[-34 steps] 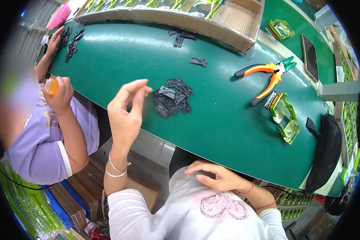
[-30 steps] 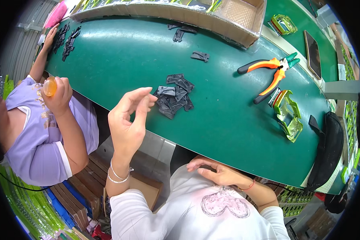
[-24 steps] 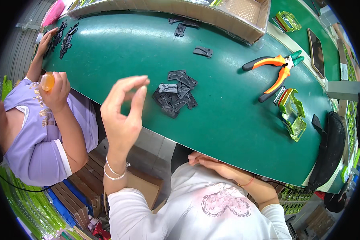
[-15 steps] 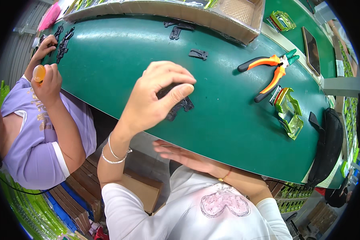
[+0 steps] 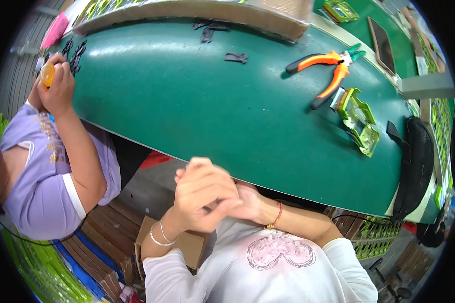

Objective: The person assembles toy car bodies by inserting plastic window components into them by hand, trims parts with pliers, and passes small plastic pieces to a coworker.

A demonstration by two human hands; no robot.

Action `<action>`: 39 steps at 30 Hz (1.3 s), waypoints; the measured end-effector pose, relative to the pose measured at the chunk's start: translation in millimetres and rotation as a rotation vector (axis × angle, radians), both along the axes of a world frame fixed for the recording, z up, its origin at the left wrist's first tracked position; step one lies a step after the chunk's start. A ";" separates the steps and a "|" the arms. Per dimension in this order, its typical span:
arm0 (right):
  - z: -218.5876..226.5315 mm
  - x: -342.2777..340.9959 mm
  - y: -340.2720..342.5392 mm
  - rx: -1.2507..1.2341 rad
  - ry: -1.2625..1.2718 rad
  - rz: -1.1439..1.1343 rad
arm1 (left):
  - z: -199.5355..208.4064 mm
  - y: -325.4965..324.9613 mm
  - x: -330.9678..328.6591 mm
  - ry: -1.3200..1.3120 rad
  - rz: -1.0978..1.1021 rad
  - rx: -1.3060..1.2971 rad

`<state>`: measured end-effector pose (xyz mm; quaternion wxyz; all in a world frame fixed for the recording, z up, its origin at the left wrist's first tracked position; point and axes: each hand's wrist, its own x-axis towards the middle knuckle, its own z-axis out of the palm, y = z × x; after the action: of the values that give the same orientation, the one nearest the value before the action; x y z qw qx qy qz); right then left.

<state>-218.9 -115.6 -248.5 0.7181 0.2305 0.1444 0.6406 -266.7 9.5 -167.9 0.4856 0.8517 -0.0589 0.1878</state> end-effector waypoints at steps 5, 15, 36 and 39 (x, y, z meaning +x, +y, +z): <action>7.3 -1.4 -58.8 -0.007 0.104 0.070 | 27.7 -10.4 2.6 -0.040 -0.072 -0.101; 126.7 72.9 -232.3 -0.356 -0.223 -0.610 | 55.9 -103.1 115.8 0.032 -0.588 0.252; 230.9 552.5 -409.4 -0.748 -0.477 -1.615 | 32.7 -95.7 90.2 -0.009 -0.281 0.611; 215.1 601.1 -430.9 -0.728 -0.413 -1.634 | 38.4 -108.5 83.9 -0.003 -0.110 0.594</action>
<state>382.2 -546.5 -33.5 0.9875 -0.0985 -0.0019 -0.1230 -182.9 -99.0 -129.6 0.2243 0.9518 -0.1580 0.1371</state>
